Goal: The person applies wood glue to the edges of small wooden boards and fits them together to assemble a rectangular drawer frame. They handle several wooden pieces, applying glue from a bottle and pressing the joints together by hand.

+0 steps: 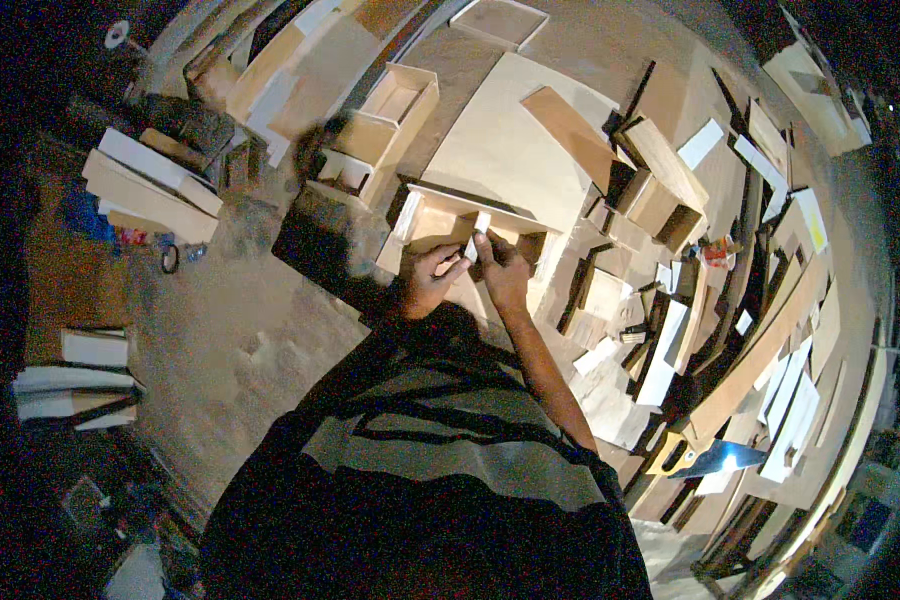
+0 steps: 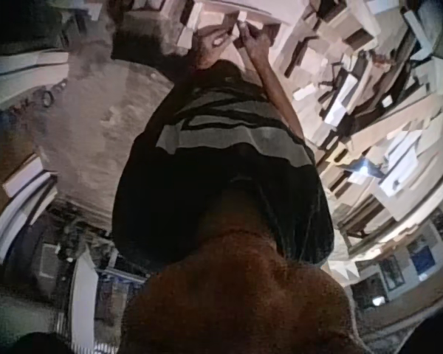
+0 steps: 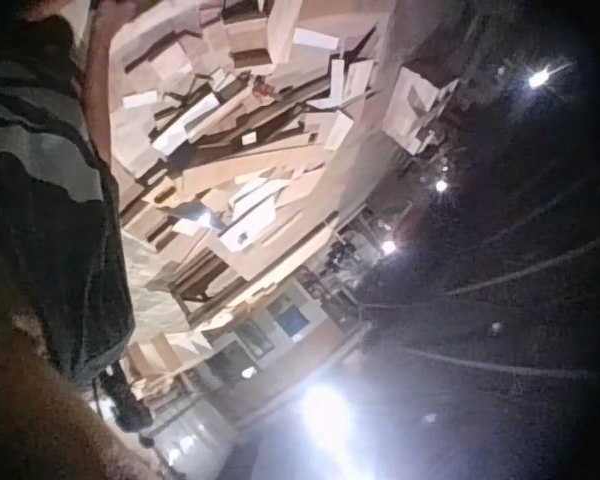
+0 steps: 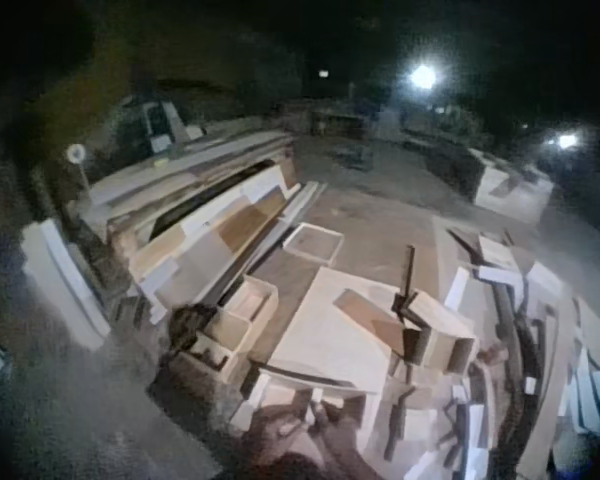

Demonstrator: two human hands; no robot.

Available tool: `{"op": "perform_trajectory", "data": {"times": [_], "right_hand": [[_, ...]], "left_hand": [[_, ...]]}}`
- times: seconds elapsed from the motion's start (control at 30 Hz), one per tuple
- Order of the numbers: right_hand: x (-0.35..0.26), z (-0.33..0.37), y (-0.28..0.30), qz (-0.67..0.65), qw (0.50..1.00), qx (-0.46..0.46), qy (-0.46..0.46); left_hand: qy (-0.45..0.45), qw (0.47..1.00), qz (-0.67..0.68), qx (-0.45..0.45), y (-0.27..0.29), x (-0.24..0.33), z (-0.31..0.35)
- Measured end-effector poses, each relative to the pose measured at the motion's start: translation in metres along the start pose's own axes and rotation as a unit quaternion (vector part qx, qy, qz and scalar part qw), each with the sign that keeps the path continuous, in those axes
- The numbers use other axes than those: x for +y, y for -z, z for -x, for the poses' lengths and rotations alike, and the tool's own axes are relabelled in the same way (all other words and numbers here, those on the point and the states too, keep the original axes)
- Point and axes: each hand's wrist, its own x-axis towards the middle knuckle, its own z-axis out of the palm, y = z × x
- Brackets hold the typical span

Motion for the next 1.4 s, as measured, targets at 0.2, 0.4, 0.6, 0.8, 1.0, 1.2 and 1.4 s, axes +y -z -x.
{"op": "perform_trajectory", "data": {"times": [0.2,0.4,0.6,0.8,1.0,1.2,1.4], "right_hand": [[0.011,-0.010,0.000,-0.103,0.994,-0.022,0.014],[-0.004,-0.003,0.002,-0.073,0.997,-0.036,-0.007],[-0.006,-0.004,0.004,-0.104,0.992,-0.066,-0.018],[-0.001,-0.007,0.006,-0.116,0.990,-0.071,-0.032],[-0.005,-0.005,0.003,-0.066,0.997,-0.034,-0.021],[0.011,-0.010,0.004,-0.112,0.993,-0.041,-0.020],[0.037,0.014,0.011,-0.046,0.996,-0.002,0.082]], "left_hand": [[-0.048,0.998,-0.014,0.032,0.004,0.019,-0.001],[-0.060,0.997,-0.035,0.046,0.005,0.019,0.001],[-0.017,0.997,0.061,0.046,-0.013,-0.012,0.004],[-0.014,0.998,0.060,0.023,-0.009,-0.006,0.002],[0.041,0.998,0.055,0.018,-0.006,0.004,0.001],[0.015,1.000,0.023,-0.008,-0.001,0.019,-0.002],[0.087,0.994,0.055,-0.034,-0.003,0.003,-0.002]]}}
